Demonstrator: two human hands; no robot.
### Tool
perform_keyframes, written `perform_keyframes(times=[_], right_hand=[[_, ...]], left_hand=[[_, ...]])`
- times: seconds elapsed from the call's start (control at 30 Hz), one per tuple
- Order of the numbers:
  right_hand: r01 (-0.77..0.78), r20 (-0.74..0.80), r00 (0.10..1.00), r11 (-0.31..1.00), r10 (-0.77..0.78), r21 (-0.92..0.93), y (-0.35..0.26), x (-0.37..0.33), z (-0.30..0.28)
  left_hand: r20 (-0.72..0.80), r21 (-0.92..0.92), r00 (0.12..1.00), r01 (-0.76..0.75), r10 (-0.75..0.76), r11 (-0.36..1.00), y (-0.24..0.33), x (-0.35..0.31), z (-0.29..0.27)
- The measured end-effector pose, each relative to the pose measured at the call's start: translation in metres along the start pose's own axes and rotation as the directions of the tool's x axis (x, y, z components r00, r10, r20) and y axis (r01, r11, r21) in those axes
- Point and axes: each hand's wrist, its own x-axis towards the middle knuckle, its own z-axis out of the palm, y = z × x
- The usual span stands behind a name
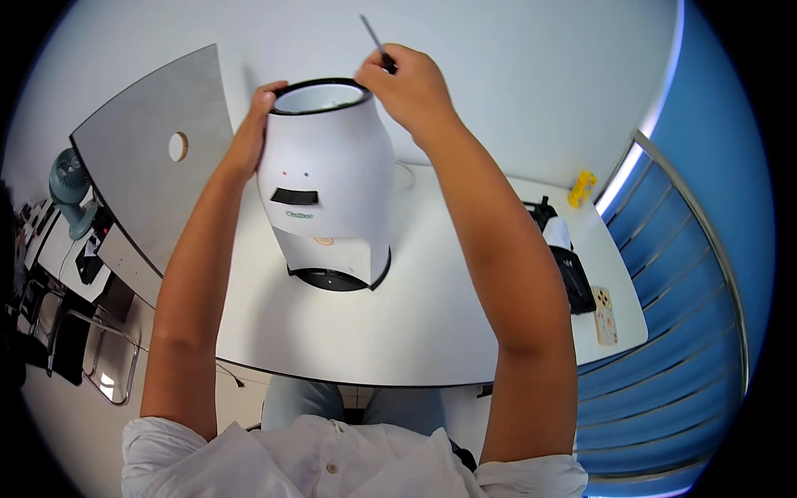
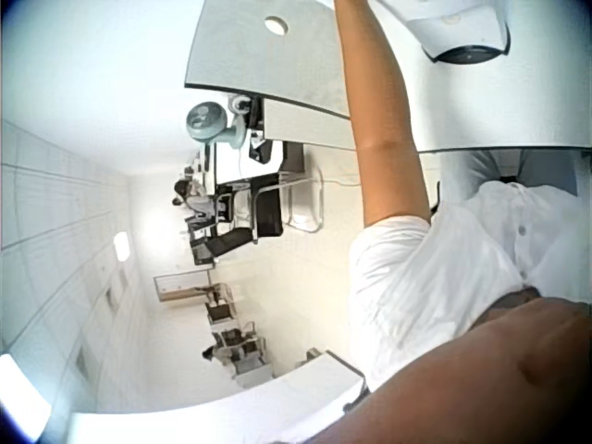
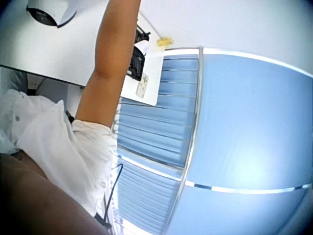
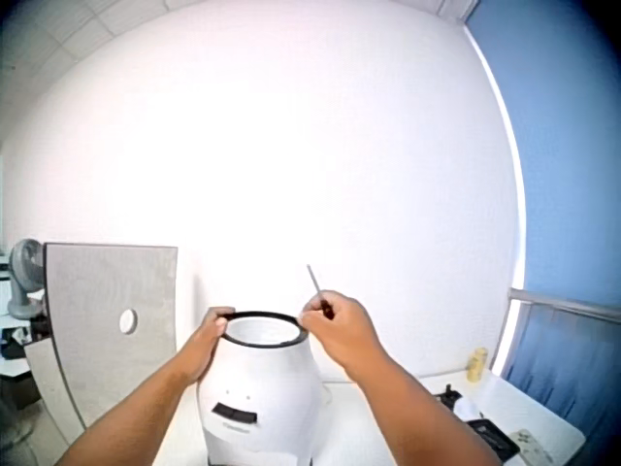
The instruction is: The person assembles a white cylindrical appliance by removing the base cover, placing a black rubber ring into the top opening, and securing it with screws using a screwdriver. The person then reattaches the base cover and tightens the screws.
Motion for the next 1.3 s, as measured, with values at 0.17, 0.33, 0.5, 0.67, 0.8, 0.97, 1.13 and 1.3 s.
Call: perform_keyframes(times=[0.17, 0.33, 0.5, 0.67, 0.8, 0.97, 1.13, 1.3], right_hand=[[-0.099, 0.311, 0.943, 0.992, 0.118, -0.076, -0.042, 0.027, 0.032], [-0.134, 0.43, 0.852, 0.919, 0.299, -0.372, -0.054, 0.035, 0.046], [-0.052, 0.432, 0.869, 0.912, 0.243, -0.408, -0.055, 0.031, 0.041], [0.043, 0.394, 0.908, 0.902, 0.144, -0.43, -0.046, 0.022, 0.042], [0.107, 0.349, 0.936, 0.901, 0.051, -0.42, -0.045, 0.016, 0.045], [0.116, 0.364, 0.929, 0.888, 0.061, -0.444, -0.048, 0.014, 0.044], [0.102, 0.355, 0.932, 0.891, 0.07, -0.442, -0.044, 0.015, 0.043], [-0.009, 0.451, 0.862, 0.898, 0.23, -0.441, -0.049, 0.027, 0.041]], left_hand=[[0.009, -0.015, 1.0, 0.016, -0.016, 1.0, -0.002, 0.001, -0.003], [0.013, -0.002, 1.0, 0.015, -0.015, 1.0, -0.002, 0.0, -0.004], [0.001, 0.095, 1.0, 0.026, -0.026, 0.995, 0.006, -0.003, -0.003], [-0.002, 0.098, 1.0, 0.024, -0.024, 0.995, 0.007, -0.005, -0.004], [-0.001, 0.108, 1.0, 0.027, -0.027, 0.994, 0.006, -0.004, -0.004], [-0.004, 0.107, 1.0, 0.011, -0.011, 0.994, 0.005, -0.004, -0.004], [-0.006, 0.119, 1.0, 0.012, -0.011, 0.993, 0.006, -0.004, -0.003], [0.003, 0.117, 1.0, 0.018, -0.018, 0.993, 0.002, -0.002, -0.006]])
